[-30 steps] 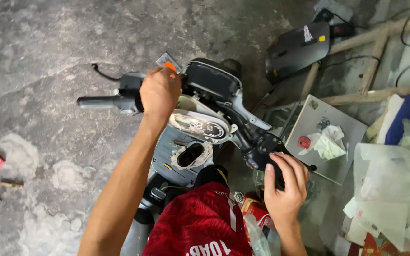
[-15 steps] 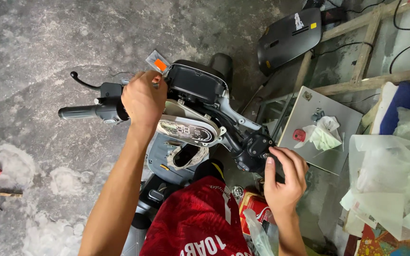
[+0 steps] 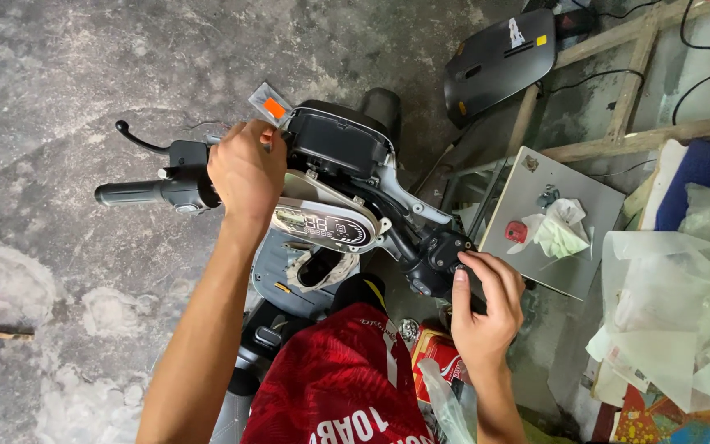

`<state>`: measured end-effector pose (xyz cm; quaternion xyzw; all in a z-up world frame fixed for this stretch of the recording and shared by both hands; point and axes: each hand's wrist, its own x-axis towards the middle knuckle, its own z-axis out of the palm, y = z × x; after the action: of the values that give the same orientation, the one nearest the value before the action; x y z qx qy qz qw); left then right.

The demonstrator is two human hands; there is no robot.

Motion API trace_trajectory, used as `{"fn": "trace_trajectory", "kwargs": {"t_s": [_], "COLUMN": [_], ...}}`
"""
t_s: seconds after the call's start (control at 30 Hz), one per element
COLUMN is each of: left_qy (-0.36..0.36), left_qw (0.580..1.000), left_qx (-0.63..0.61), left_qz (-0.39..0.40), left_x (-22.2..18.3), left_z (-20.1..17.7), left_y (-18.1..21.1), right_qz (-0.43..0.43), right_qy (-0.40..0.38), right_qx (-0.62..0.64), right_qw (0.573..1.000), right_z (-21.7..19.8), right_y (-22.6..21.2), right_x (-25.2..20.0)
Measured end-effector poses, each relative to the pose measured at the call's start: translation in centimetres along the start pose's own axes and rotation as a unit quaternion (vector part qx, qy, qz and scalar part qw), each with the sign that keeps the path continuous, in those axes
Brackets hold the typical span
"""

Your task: The person sits on the floor of a repair workshop beside a scooter with its front body panels removed. They handle the handlebar assembly, pick up a screwdriver, and repeatedly unscrew and loosen screws from the handlebar and switch housing, repositioning the tool and the scooter's grip as they work.

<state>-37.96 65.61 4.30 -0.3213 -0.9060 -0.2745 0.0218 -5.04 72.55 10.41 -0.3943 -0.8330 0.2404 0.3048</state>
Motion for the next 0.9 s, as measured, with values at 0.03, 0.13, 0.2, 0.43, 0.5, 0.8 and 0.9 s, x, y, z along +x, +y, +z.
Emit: {"fn": "trace_trajectory", "kwargs": {"t_s": [0.03, 0.13, 0.2, 0.43, 0.5, 0.8, 0.9], "left_qy": [-0.001, 0.004, -0.014, 0.002, 0.005, 0.011, 0.002], "left_qw": [1.000, 1.000, 0.999, 0.997, 0.996, 0.995, 0.994], "left_qx": [0.000, 0.001, -0.037, -0.063, -0.081, -0.096, -0.104], "left_qz": [0.000, -0.002, 0.012, 0.051, 0.043, 0.015, 0.010], "left_x": [0.0, 0.1, 0.2, 0.1, 0.0, -0.1, -0.1], "left_z": [0.0, -0.4, -0.8, -0.1, 0.3, 0.5, 0.3], "left_y": [0.0, -0.1, -0.6, -1.8, -1.9, -1.2, -1.2], "right_qz": [0.000, 0.008, 0.011, 0.028, 0.027, 0.028, 0.036], "right_qy": [0.000, -0.001, -0.004, 0.007, 0.017, 0.020, 0.020], "right_qx": [-0.001, 0.005, 0.007, 0.001, -0.008, -0.016, -0.017], "right_qw": [1.000, 1.000, 1.000, 1.000, 0.999, 0.999, 0.999], "right_z": [0.0, -0.1, 0.1, 0.9, 1.2, 2.0, 2.1], "right_y": [0.0, 0.1, 0.3, 1.8, 2.4, 3.8, 3.3], "right_x": [-0.1, -0.3, -0.3, 0.5, 0.8, 0.7, 0.9]}}
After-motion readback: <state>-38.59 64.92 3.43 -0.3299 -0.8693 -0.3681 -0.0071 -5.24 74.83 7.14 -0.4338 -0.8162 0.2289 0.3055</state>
